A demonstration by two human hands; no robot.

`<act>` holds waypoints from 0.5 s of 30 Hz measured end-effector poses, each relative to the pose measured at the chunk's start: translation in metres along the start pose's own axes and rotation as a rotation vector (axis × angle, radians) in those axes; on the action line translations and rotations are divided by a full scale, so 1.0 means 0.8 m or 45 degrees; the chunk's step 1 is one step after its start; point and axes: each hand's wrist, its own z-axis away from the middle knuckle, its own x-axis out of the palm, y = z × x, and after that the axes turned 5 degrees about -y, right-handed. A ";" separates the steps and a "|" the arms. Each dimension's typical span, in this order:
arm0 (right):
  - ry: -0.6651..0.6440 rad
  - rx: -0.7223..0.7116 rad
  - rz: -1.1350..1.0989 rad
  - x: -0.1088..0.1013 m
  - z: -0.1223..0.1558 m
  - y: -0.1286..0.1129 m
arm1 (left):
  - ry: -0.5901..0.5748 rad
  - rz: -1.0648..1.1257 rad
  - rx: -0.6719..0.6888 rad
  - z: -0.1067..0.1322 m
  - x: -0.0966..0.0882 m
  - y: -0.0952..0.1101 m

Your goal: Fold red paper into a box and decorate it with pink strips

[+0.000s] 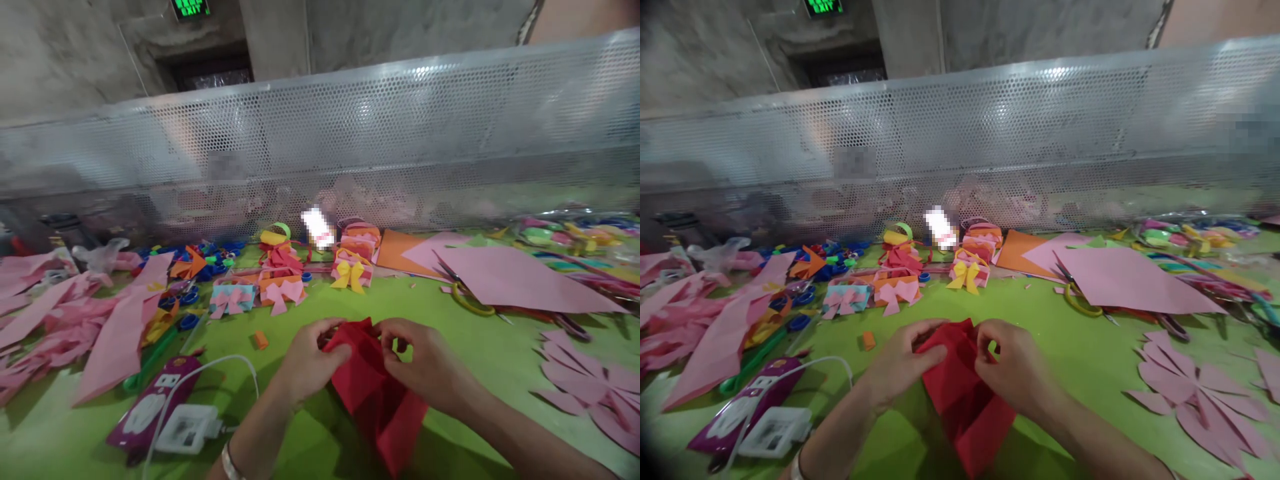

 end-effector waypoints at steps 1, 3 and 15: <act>-0.011 -0.024 0.034 0.001 0.001 -0.001 | 0.011 -0.031 -0.007 -0.001 0.000 -0.001; -0.031 -0.052 0.084 0.002 0.004 -0.002 | 0.002 -0.072 -0.026 -0.002 -0.001 -0.003; -0.090 -0.075 0.249 0.014 0.009 -0.005 | -0.158 -0.136 0.015 -0.002 0.001 -0.011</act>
